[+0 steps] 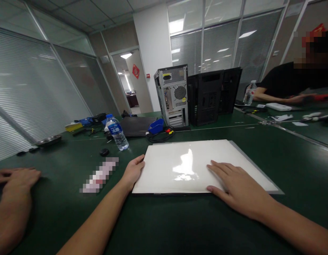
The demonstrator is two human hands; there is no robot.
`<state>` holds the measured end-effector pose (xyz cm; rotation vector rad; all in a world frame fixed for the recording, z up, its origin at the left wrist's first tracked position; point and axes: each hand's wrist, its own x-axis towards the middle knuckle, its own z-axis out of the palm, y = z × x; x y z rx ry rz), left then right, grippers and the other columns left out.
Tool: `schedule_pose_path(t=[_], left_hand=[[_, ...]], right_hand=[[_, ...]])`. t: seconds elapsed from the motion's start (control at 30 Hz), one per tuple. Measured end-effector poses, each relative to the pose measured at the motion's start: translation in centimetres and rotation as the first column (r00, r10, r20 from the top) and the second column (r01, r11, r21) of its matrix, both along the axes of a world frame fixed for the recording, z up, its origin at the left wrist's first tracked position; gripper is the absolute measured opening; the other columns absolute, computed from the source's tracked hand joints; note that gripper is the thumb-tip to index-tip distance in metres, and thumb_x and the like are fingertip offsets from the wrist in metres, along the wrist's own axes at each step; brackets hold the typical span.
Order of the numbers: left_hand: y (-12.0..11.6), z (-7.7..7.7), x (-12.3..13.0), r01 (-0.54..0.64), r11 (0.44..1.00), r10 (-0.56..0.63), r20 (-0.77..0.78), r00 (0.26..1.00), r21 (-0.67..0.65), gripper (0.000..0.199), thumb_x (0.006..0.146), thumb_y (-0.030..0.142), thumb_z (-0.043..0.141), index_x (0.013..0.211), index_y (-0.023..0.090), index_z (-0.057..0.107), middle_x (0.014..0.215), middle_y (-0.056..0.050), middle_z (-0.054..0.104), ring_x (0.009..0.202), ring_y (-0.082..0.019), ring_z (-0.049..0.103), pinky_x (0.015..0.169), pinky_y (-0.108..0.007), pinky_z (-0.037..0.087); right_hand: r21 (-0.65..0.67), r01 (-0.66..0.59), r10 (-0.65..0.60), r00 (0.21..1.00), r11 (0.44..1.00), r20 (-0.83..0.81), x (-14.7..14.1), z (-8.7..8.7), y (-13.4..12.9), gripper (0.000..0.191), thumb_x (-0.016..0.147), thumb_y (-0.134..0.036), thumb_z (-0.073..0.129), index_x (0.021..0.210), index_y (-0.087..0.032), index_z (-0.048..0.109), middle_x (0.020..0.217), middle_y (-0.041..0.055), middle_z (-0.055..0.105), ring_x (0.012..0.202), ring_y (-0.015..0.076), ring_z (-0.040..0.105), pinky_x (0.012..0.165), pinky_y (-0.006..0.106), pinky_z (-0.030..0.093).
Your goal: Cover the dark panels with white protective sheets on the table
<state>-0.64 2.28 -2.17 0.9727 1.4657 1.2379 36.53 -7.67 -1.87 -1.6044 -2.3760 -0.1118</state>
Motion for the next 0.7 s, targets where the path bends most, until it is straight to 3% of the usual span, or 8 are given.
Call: schedule_pose_path(t=[0.23,0.43,0.7], left_hand=[[-0.3,0.4,0.2,0.037,0.999,-0.037,-0.034,0.999,0.021,0.056,0.078,-0.001,0.062,0.131,0.016,0.062,0.121,-0.010,0.073,0.094,-0.018,0.073,0.094,-0.029,0.053],[-0.5,0.6,0.3,0.033,0.999,-0.034,-0.022,0.999,-0.014,0.065,0.074,-0.002,0.060,0.136,0.014,0.058,0.121,-0.012,0.073,0.091,-0.020,0.074,0.089,-0.031,0.056],[-0.2,0.1,-0.1,0.057,0.997,-0.055,-0.047,0.997,0.054,0.055,0.073,0.005,0.069,0.126,0.019,0.067,0.115,-0.009,0.075,0.092,-0.022,0.074,0.091,-0.032,0.055]], right_hand=[[-0.100,-0.144,0.143,0.990,0.984,-0.019,0.7,0.2,0.0,0.065,0.093,-0.067,0.041,0.148,-0.033,0.045,0.155,0.0030,0.040,0.141,0.0304,0.038,0.114,0.055,0.034],[-0.121,-0.167,0.165,0.986,0.978,-0.032,1.4,0.2,0.2,0.063,0.093,-0.064,0.044,0.149,-0.037,0.043,0.155,0.0005,0.038,0.141,0.0306,0.037,0.114,0.056,0.033],[-0.127,-0.184,0.185,0.983,0.975,-0.002,1.9,0.5,0.4,0.061,0.093,-0.064,0.044,0.149,-0.038,0.043,0.155,0.0001,0.039,0.140,0.0307,0.039,0.114,0.056,0.034]])
